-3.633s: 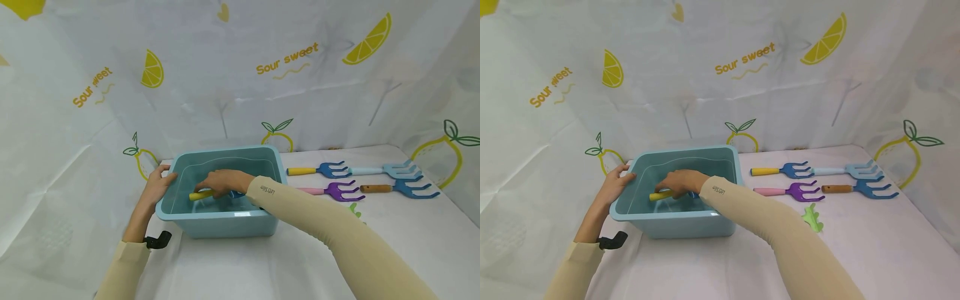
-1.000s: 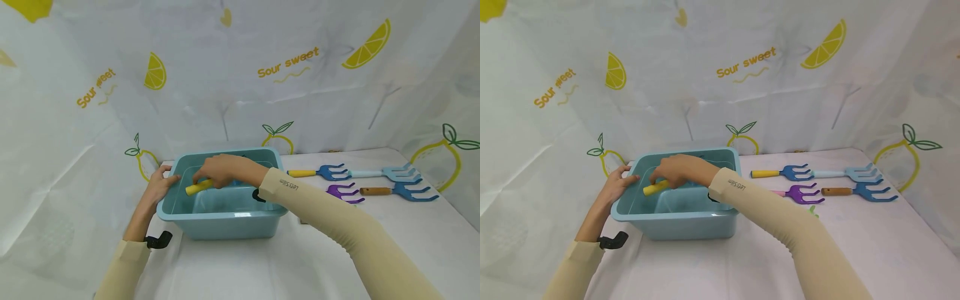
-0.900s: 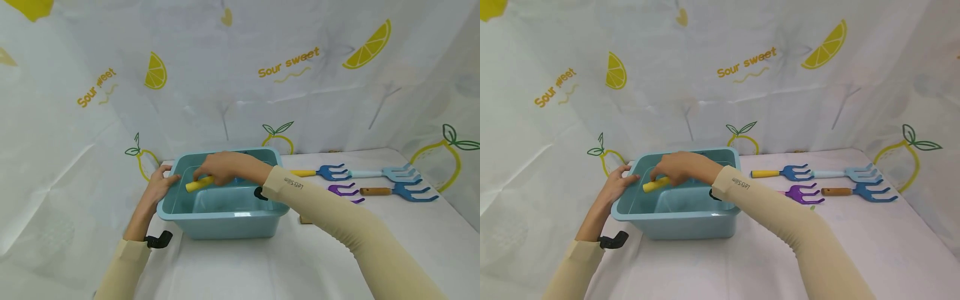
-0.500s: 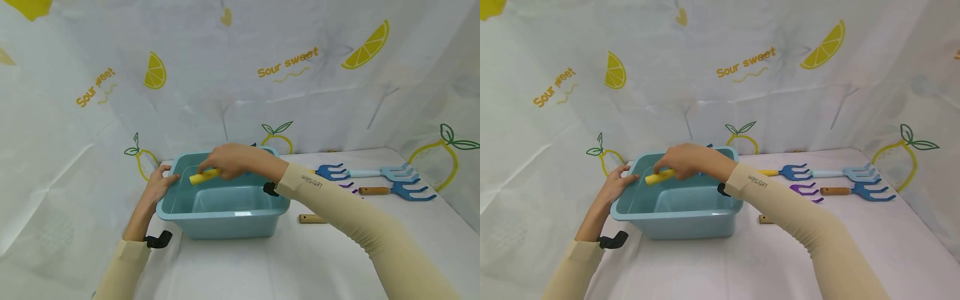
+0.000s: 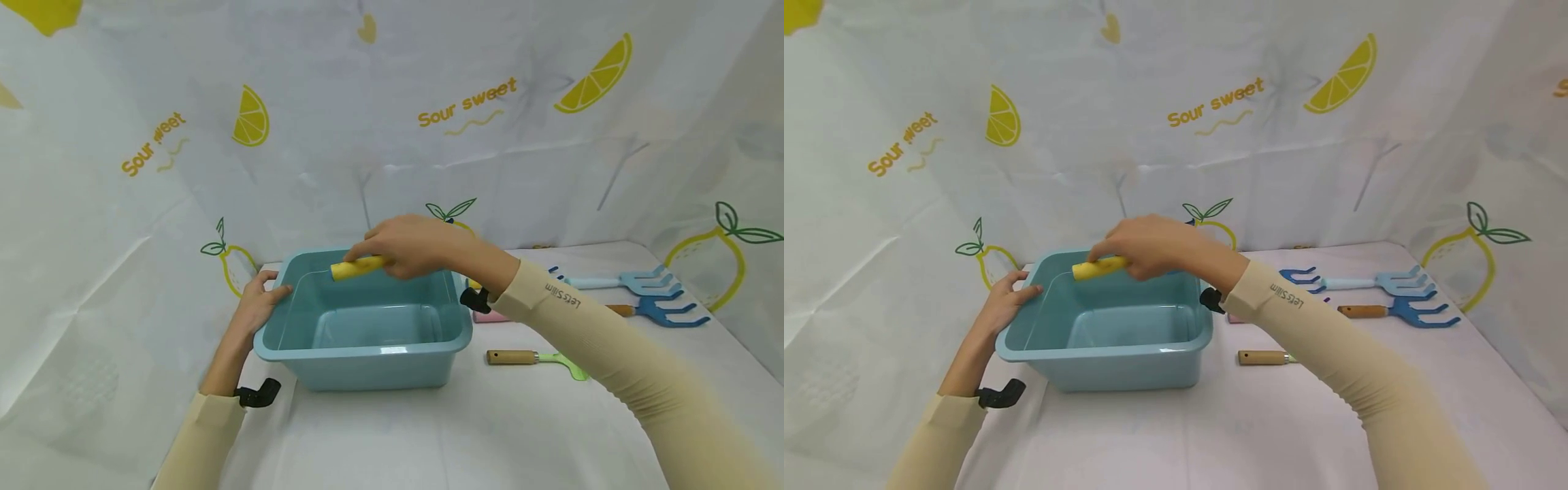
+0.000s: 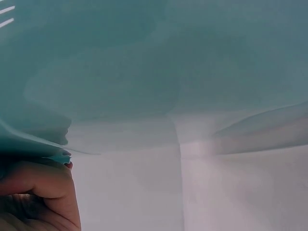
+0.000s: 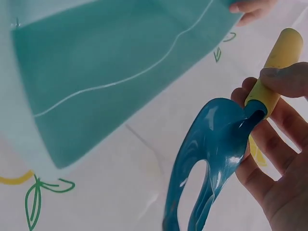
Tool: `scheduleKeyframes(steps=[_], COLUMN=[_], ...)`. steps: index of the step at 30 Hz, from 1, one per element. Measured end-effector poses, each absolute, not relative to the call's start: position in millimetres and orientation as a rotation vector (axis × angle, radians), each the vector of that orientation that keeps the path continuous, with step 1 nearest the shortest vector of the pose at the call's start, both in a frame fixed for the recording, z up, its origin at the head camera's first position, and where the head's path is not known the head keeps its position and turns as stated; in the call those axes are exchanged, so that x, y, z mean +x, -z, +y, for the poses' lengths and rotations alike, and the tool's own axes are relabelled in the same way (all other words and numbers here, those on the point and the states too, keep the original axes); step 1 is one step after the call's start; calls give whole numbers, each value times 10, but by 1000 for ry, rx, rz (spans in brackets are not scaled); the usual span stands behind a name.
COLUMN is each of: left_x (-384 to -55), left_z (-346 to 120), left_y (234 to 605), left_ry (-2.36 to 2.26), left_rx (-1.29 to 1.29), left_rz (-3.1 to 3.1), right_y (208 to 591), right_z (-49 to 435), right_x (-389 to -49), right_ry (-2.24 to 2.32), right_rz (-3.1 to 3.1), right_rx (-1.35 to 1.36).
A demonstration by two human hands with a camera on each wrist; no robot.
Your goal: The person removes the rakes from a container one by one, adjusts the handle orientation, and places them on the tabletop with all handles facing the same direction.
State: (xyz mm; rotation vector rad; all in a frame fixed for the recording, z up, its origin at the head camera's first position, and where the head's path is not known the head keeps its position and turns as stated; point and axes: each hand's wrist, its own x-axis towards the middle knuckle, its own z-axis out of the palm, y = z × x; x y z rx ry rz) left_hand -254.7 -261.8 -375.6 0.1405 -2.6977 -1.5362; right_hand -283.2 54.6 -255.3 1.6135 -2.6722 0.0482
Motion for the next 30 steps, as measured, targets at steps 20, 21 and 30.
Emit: scheduleKeyframes(steps=[20,21,30], left_x=[-2532,-2530,-2540], left_z=[-2610,-2609,-2627], left_y=[3770,3769,3769], left_ry=[1529,1530,1500], left_rx=[89,89,83], left_rz=[-2695,-2694,-2703], right_y=[2464,2480,2578], right_z=[1382,1437,1861], right_x=[-2679,-2679,-2630], right_ry=[-4,10,63], right_rz=[-2784,-2789,-2834], right_rx=[1374,1361,1283])
